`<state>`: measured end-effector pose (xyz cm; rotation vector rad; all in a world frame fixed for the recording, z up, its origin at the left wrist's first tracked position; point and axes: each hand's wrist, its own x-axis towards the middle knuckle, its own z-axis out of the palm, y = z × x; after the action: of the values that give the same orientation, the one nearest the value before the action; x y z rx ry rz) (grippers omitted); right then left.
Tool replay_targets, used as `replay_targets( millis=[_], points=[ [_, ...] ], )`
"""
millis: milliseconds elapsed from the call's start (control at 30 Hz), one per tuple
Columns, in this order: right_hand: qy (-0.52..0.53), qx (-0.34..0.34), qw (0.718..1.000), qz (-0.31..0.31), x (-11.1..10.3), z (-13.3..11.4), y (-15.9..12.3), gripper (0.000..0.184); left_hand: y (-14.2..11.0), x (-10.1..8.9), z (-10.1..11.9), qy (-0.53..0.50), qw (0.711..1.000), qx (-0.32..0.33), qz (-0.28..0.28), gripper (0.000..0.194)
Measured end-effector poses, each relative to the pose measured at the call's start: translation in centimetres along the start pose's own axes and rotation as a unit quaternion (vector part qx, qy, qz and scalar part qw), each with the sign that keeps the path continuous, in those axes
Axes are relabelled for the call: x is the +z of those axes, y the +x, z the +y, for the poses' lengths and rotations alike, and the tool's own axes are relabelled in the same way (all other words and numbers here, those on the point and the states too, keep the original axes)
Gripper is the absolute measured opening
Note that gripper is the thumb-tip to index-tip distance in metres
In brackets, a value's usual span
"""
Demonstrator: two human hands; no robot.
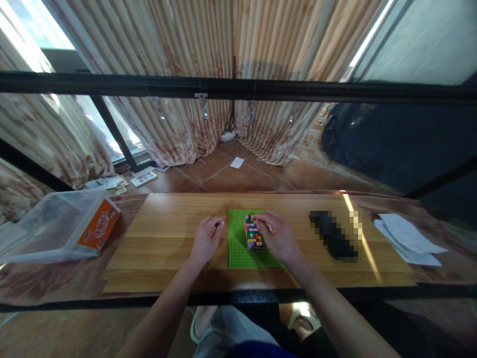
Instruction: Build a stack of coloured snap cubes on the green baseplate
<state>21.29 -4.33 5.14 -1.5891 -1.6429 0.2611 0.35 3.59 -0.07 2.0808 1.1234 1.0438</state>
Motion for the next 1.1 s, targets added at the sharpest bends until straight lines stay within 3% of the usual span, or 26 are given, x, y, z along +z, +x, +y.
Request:
replay_targets(
  millis=[100,200,267,400,500,633,833,900,1000,1100],
  points=[
    [0.031,-0.012,0.999,-0.014,0.8,-1.3,-0.1,0.021,0.7,0.1,1.3,-0.113,0.993,-0.047,0.005,0.022],
    [0.06,-0.011,0.998,-0.018,1.4,-2.0,0.1,0.022,1.2,0.2,3.0,-0.264,0.957,-0.12,-0.001,0.023],
    [0.092,0.0,0.996,-0.012,1.5,-2.4,0.2,0.022,1.2,0.4,4.3,-0.367,0.913,-0.176,-0.019,0.025],
    [0.176,0.03,0.984,-0.009,1.5,-3.0,0.4,0.023,1.0,0.9,6.7,-0.548,0.79,-0.265,-0.063,0.027],
    [0.244,0.068,0.967,-0.016,1.5,-3.0,0.4,0.021,1.0,1.2,7.9,-0.601,0.74,-0.294,-0.066,0.031],
    [0.317,0.115,0.941,-0.007,1.3,-2.8,0.0,0.019,1.0,1.3,8.6,-0.594,0.742,-0.302,-0.075,0.035],
    [0.422,0.217,0.879,-0.043,0.2,-1.9,-1.2,0.022,0.7,1.1,8.7,-0.571,0.752,-0.296,-0.145,0.039],
    [0.382,0.231,0.895,-0.006,-0.5,-0.3,-1.2,0.024,0.5,1.1,8.3,-0.557,0.759,-0.304,-0.148,0.037],
    [0.198,0.201,0.955,0.093,-1.6,2.7,-0.7,0.022,0.1,1.2,7.4,-0.533,0.773,-0.327,-0.109,0.031],
    [0.045,0.147,0.986,0.059,-2.0,5.3,0.2,0.021,-0.5,1.4,6.4,-0.523,0.775,-0.35,-0.06,0.031]
  ],
)
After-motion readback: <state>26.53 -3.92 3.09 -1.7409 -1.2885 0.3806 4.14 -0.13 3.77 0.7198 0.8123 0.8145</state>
